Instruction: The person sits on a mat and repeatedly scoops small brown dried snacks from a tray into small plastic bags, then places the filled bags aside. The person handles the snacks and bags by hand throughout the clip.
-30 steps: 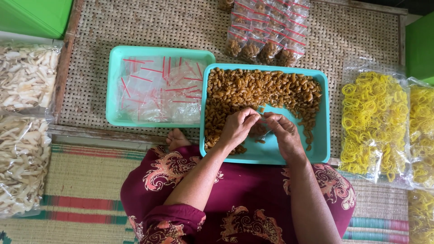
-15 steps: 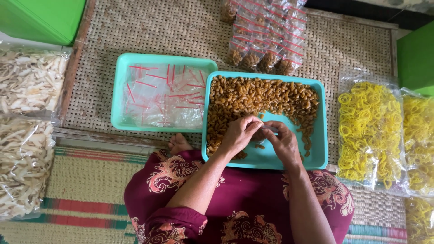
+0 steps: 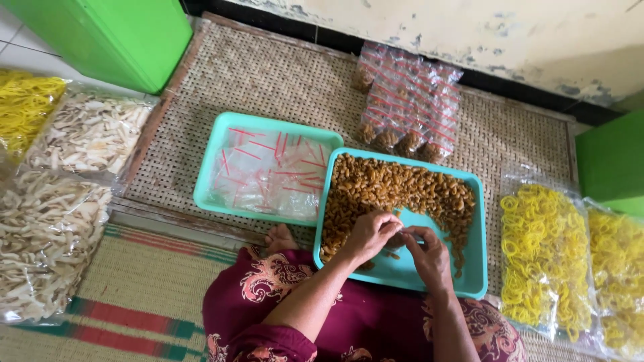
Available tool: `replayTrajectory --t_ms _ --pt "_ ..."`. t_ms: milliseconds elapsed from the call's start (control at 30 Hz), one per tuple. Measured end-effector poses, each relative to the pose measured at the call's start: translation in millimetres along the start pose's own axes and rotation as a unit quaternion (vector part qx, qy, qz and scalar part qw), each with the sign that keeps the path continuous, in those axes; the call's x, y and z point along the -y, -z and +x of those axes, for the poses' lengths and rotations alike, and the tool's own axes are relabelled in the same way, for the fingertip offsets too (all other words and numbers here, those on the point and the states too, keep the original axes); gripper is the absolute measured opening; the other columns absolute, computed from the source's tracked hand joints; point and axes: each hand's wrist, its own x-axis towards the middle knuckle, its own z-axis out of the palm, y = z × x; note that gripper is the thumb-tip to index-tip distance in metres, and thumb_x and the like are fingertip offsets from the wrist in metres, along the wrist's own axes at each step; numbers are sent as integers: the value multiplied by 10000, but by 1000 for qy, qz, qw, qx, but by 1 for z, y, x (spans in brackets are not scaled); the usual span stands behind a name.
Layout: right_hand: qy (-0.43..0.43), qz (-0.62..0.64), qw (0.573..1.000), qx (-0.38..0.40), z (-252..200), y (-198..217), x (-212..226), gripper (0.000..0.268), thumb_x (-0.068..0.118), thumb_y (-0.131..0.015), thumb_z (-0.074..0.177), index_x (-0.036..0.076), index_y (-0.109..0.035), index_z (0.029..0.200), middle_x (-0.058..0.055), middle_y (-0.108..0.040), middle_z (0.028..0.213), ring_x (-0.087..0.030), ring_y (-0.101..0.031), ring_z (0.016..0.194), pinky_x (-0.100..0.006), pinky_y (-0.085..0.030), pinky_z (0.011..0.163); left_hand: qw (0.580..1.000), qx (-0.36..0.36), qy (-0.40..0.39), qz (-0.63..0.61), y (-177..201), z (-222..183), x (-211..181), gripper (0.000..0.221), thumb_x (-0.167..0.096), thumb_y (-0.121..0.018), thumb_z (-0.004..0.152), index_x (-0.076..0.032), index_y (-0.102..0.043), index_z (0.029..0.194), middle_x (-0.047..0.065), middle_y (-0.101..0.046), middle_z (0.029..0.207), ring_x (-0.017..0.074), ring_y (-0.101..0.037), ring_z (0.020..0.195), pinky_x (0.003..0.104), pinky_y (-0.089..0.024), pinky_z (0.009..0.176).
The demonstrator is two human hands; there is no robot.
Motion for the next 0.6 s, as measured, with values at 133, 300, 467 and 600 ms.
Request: replayTrajectory --t_ms 133,300,467,600 --pt "30 -68 997 17 -5 2 6 188 319 -732 890 204 -778 1031 40 -788 1053 -142 -716 876 -305 -526 759 999 36 -21 8 8 1 -7 200 -240 -629 1005 -74 -741 999 100 -739 978 224 -690 854 349 -536 764" --pt "31 -112 993 27 -8 3 12 224 353 -732 882 194 -796 1026 49 -784 1076 -123 -699 1013 -313 -565 859 998 36 -44 9 6 2 -4 191 -228 -647 1004 -58 -731 977 120 -752 996 248 -701 896 378 -547 811" --pt "41 -153 986 51 -1 17 9 197 313 -720 889 199 -804 1026 53 -787 1089 -139 -723 984 -313 -539 852 999 21 -1 42 4 1 -11 277 -191 -509 1059 -14 -698 1157 182 -716 1112 278 -695 962 378 -558 859" --pt "87 -162 981 62 16 41 3 208 234 -692 919 169 -721 1115 -72 -753 1061 -202 -741 762 -346 -674 410 990 58 67 111 17 -5 -31 257 8 -530 1044 -6 -655 1269 170 -695 1121 240 -694 909 312 -617 734"
